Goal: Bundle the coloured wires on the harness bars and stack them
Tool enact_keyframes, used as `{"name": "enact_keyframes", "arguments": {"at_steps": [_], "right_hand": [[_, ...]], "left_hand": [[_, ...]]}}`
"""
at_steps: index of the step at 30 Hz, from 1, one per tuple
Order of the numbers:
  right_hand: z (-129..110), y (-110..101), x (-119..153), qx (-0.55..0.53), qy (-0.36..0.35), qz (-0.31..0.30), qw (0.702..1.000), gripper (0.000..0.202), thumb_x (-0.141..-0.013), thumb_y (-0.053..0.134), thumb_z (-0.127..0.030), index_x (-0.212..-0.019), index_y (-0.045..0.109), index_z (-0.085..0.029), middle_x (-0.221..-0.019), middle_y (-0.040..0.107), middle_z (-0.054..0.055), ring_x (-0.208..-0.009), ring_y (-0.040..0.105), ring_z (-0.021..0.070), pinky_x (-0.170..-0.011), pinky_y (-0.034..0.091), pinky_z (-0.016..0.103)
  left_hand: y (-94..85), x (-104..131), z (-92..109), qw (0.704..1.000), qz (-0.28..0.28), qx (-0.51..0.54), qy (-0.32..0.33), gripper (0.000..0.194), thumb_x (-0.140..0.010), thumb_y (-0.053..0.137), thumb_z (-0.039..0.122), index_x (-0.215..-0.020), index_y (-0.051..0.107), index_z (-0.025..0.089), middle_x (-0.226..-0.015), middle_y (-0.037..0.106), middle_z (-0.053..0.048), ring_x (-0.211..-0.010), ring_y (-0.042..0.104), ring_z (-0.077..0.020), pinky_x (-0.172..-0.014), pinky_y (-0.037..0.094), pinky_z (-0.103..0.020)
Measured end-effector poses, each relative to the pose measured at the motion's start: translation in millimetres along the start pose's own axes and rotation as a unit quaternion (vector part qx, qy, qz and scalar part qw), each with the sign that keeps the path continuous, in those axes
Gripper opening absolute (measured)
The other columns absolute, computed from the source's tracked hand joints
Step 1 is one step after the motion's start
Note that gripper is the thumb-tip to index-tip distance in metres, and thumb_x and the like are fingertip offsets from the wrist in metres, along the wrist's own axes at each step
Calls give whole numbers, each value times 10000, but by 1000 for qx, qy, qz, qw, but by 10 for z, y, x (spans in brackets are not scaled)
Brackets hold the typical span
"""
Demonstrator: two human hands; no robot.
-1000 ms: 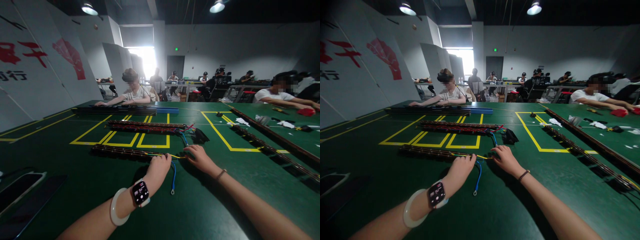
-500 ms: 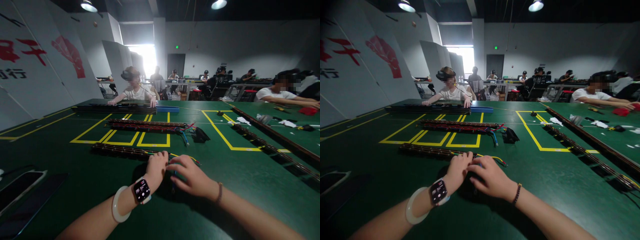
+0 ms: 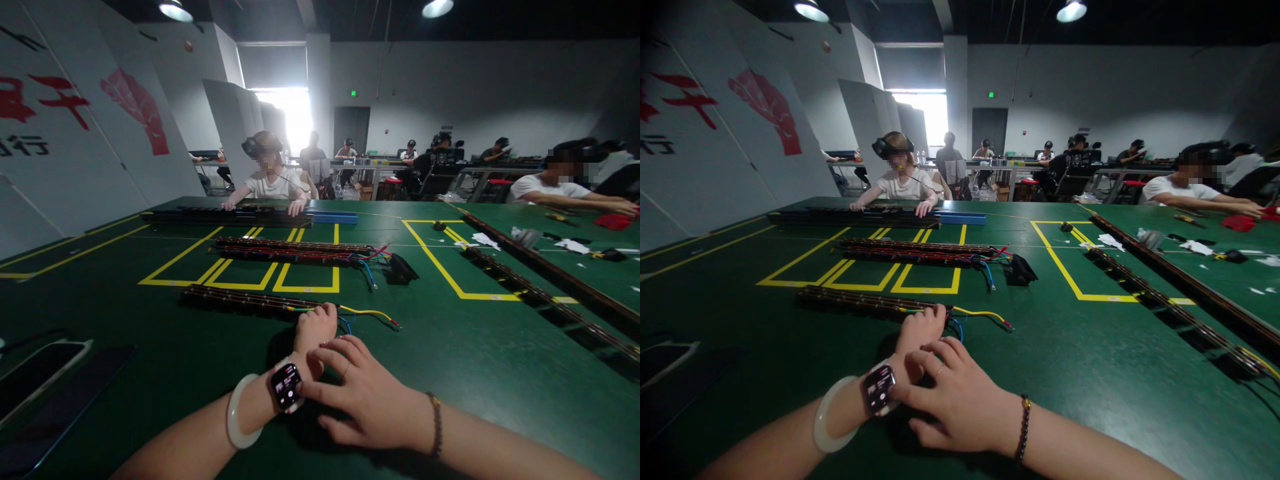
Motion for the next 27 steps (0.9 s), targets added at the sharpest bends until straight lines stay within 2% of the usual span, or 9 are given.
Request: {"name": "enact_keyframes", "arguments": {"at_steps": [4, 6, 9, 11, 14, 17, 20, 24, 27], "right_hand": [[7, -107, 1, -12, -3, 11, 1000, 503, -870, 491, -422, -1349, 411, -292, -1334, 415, 90, -1201, 359, 258, -1037, 272, 482], [153, -212, 18, -14, 23, 38, 999, 465, -870, 507, -391, -1315, 445, -270, -1324, 430, 90, -1192, 378, 242, -1027, 299, 457], [622, -329, 106, 13, 116, 93, 989, 411, -869, 529, -299, -1272, 473, -239, -1284, 472, 102, -1164, 417, 234, -988, 352, 441], [987, -311, 204, 41, 168, 107, 979, 391, -852, 552, -253, -1238, 494, -230, -1208, 525, 105, -1114, 460, 236, -958, 375, 445], [1473, -115, 358, 56, 220, 58, 972, 361, -806, 627, -295, -1151, 554, -213, -1097, 573, 95, -1020, 502, 242, -906, 402, 420], [1785, 90, 494, 50, 255, 1, 966, 317, -798, 639, -350, -1081, 593, -213, -1022, 598, 84, -942, 521, 232, -851, 409, 388], [1918, 205, 556, 35, 272, -28, 961, 240, -821, 612, -330, -1034, 618, -219, -973, 614, 73, -918, 535, 218, -831, 396, 365], [1953, 218, 546, -2, 288, -33, 957, 176, -848, 574, -307, -965, 651, -202, -896, 633, 60, -853, 555, 190, -806, 397, 327], [1956, 203, 540, -56, 313, -37, 947, 175, -858, 547, -292, -928, 662, -181, -866, 649, 62, -795, 573, 174, -741, 414, 284]], "left_hand": [[-10, 10, -2, 1000, 5, 3, 1, 325, -898, 289, 72, -1147, 497, 71, -865, 603, -145, -806, 639, -234, -646, 464, -300], [-52, 26, 2, 1000, 16, 1, 4, 319, -899, 290, 76, -1128, 512, 82, -876, 604, -139, -813, 632, -231, -657, 458, -304], [-166, 61, 1, 999, 41, -15, 4, 320, -893, 297, 63, -1116, 525, 95, -912, 608, -139, -827, 622, -229, -680, 451, -315], [-237, 79, 0, 998, 50, -27, 6, 318, -889, 313, 55, -1118, 531, 92, -934, 615, -148, -844, 620, -237, -695, 451, -327], [-282, 88, 2, 999, 36, -37, 14, 311, -874, 361, 40, -1121, 544, 81, -973, 623, -162, -872, 620, -252, -714, 457, -346], [-294, 92, -1, 999, 22, -38, 19, 319, -863, 387, 34, -1136, 547, 71, -994, 626, -168, -882, 617, -257, -722, 460, -353], [-318, 102, -5, 999, 33, -37, 20, 327, -863, 370, 31, -1132, 554, 60, -971, 626, -168, -863, 611, -252, -719, 457, -357], [-372, 116, 17, 996, 73, -31, 30, 353, -869, 317, 29, -1118, 566, 51, -963, 615, -169, -848, 589, -243, -712, 452, -357], [-408, 140, 95, 991, 116, -14, 69, 425, -873, 280, 24, -1227, 512, 49, -1066, 598, -181, -940, 567, -243, -787, 444, -375]]}}
Point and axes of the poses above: each hand's wrist, its own x-axis away from the middle knuckle, its own y-axis out of the palm, z = x × y, the point moved 8 cm from there along -x, towards the middle knuckle
